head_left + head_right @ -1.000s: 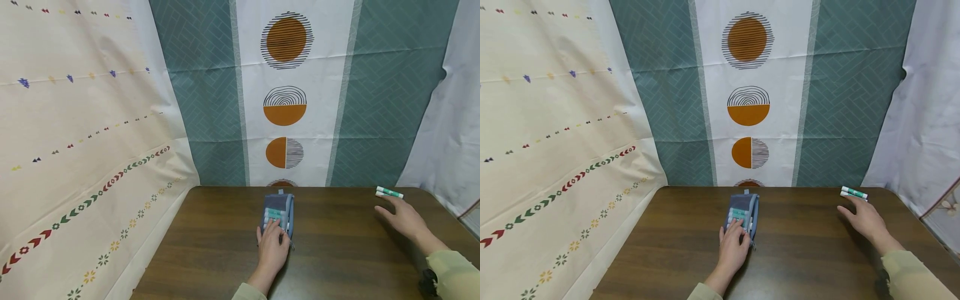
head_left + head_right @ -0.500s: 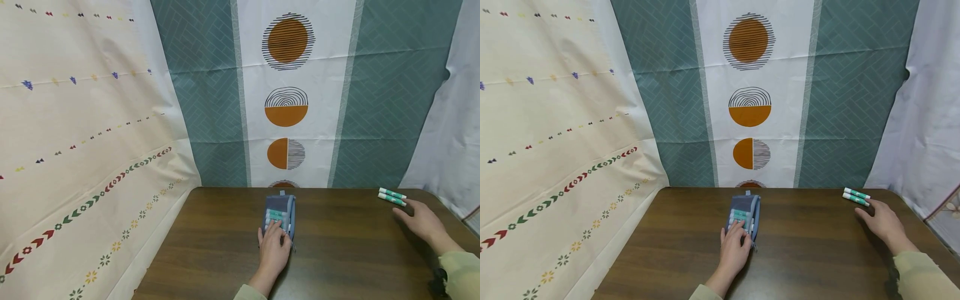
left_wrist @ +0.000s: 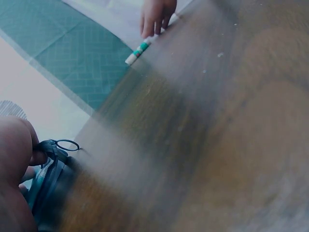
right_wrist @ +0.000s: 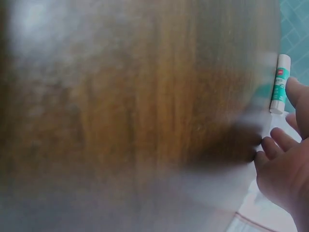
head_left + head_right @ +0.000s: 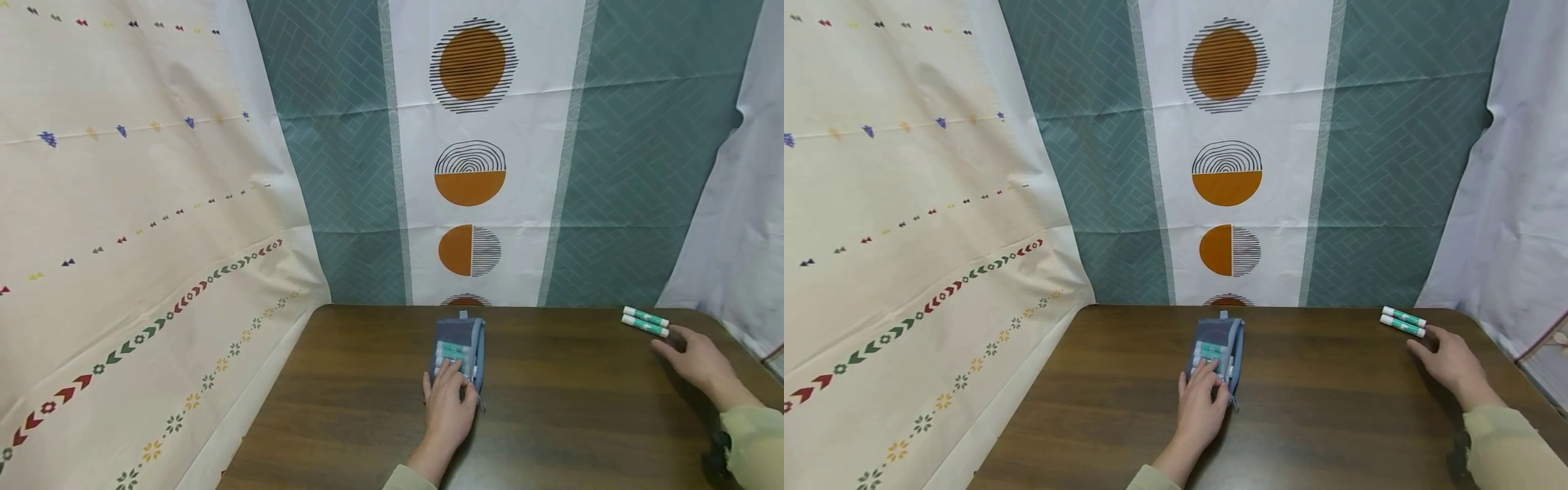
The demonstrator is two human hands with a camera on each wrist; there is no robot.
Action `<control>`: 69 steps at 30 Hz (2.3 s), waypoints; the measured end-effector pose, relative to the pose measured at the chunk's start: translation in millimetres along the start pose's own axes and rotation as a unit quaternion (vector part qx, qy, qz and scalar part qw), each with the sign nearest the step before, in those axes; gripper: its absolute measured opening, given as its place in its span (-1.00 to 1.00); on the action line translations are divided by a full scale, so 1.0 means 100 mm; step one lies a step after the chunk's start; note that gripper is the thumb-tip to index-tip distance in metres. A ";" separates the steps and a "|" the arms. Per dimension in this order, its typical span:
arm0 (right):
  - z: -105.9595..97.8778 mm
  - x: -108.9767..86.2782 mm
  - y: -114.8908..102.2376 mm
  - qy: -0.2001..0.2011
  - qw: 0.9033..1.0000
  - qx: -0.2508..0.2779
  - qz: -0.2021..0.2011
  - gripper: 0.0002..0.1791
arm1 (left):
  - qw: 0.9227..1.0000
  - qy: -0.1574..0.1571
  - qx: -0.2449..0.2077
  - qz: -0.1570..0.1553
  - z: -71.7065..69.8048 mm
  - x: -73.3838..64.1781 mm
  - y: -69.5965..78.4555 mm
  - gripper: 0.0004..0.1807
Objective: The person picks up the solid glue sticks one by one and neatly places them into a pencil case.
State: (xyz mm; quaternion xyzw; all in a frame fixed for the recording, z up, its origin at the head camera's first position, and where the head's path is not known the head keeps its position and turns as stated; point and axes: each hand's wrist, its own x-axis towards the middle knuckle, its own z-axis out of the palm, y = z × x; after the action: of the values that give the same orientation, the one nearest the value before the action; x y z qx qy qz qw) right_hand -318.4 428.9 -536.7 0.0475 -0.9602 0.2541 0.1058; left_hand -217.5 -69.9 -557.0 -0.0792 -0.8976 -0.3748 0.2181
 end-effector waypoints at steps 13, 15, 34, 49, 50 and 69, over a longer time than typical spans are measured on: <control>-0.07 0.01 -0.08 -0.041 0.999 -0.020 0.009 -0.21 | 1.000 0.001 -0.002 0.002 0.00 -0.01 0.01 -0.78; -0.08 0.01 -0.10 -0.044 0.999 -0.022 0.010 -0.21 | 1.000 0.000 -0.002 0.002 0.00 0.00 0.01 -0.78; -0.03 0.05 -0.06 -0.014 1.000 -0.009 0.005 -0.29 | 1.000 -0.006 0.000 -0.005 -0.02 0.01 0.03 -0.77; -0.03 0.07 -0.04 -0.015 0.999 -0.028 0.008 -0.50 | 1.000 -0.006 0.006 -0.010 -0.01 0.01 0.02 -0.77; -0.02 0.07 -0.04 -0.013 0.999 -0.029 0.010 -0.51 | 1.000 -0.006 0.006 -0.010 -0.01 0.01 0.02 -0.77; -0.03 0.01 -0.07 -0.001 0.999 -0.030 0.035 -0.46 | 1.000 -0.002 0.004 -0.002 0.00 0.00 0.00 -0.76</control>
State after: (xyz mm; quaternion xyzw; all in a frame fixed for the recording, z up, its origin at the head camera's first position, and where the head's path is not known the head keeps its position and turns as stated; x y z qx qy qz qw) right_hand -318.2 424.8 -530.5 0.0113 -0.9686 0.2285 0.0971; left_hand -217.8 -70.2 -556.7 -0.0769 -0.8996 -0.3717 0.2161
